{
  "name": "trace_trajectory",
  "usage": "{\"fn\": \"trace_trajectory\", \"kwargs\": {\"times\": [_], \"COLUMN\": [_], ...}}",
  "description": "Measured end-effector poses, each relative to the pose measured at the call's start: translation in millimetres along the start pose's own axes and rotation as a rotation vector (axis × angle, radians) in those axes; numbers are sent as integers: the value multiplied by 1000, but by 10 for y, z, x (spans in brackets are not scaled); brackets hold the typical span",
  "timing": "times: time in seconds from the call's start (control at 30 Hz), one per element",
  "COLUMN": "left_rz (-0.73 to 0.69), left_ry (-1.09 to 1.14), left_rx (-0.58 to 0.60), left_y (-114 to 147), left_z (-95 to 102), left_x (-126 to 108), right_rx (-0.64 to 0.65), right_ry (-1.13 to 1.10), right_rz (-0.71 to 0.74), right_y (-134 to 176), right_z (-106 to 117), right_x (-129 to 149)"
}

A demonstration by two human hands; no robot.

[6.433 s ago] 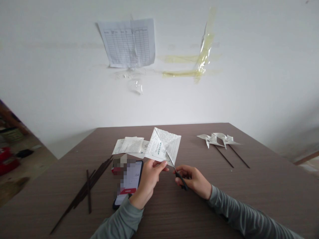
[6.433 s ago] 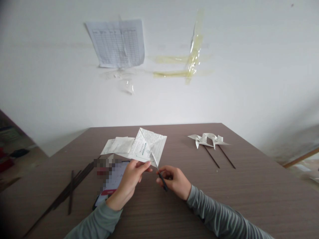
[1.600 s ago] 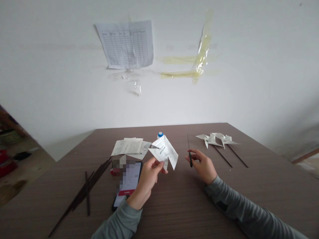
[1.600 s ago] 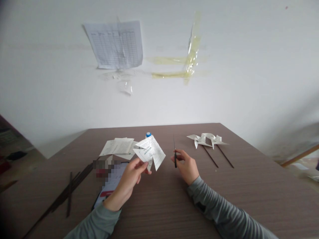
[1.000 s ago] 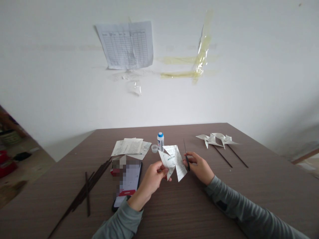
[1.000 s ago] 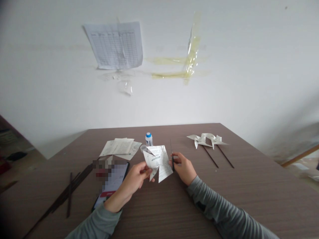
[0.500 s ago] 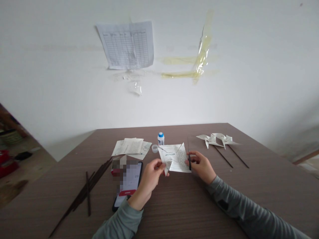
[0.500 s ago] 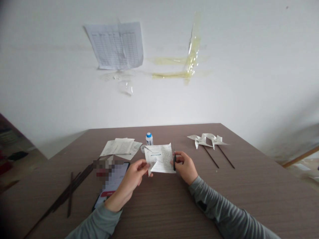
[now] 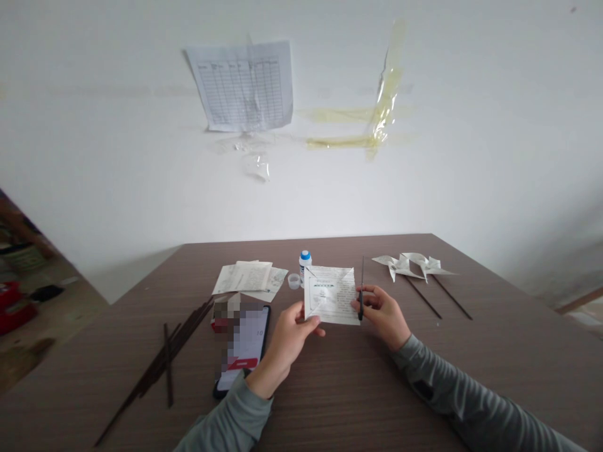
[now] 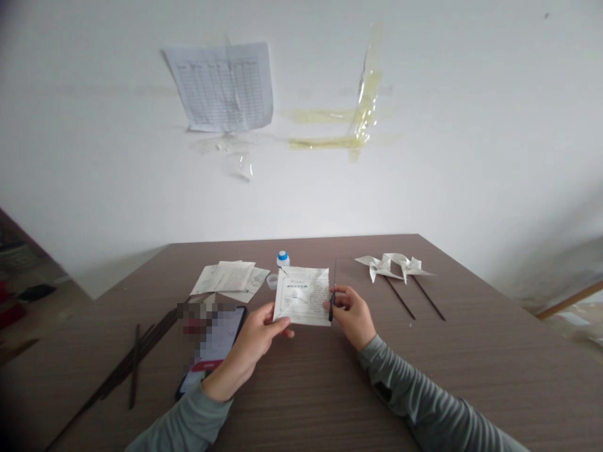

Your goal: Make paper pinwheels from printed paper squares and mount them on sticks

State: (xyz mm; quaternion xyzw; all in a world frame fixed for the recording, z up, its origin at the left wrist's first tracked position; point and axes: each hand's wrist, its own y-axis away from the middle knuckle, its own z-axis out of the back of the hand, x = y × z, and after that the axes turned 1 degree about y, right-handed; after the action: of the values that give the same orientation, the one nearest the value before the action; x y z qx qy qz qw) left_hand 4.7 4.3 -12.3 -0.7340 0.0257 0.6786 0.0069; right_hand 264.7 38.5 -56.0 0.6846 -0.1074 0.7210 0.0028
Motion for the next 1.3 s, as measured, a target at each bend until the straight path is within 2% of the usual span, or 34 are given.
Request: {"fn": "trace_trajectory", "kwargs": {"times": [0.1,0.27,0.37,0.57,0.8,1.3], "left_rz": [11,24,28,72,67,63], "left_ry": [-7,-10,-12,72,81,0], "left_rx": [-38,-21,-53,-69,11,-67], "left_y": [-31,-24,-5,22,117,100], "left_z": [0,33,48,9,-92,-86], "left_x": [7,-16,-18,33,24,53], "right_rx": [-9,-14,1,-3,-16,-27], "right_ry": [21,52,50,-11,-76,-190], "right_rz": [3,23,13,-19,-34,-61], "right_y": [-2,4,21,50,115,156], "right_z": [-3,-4,-18,-59,-139,-211], "right_x": [5,41,56,46,118,145]}}
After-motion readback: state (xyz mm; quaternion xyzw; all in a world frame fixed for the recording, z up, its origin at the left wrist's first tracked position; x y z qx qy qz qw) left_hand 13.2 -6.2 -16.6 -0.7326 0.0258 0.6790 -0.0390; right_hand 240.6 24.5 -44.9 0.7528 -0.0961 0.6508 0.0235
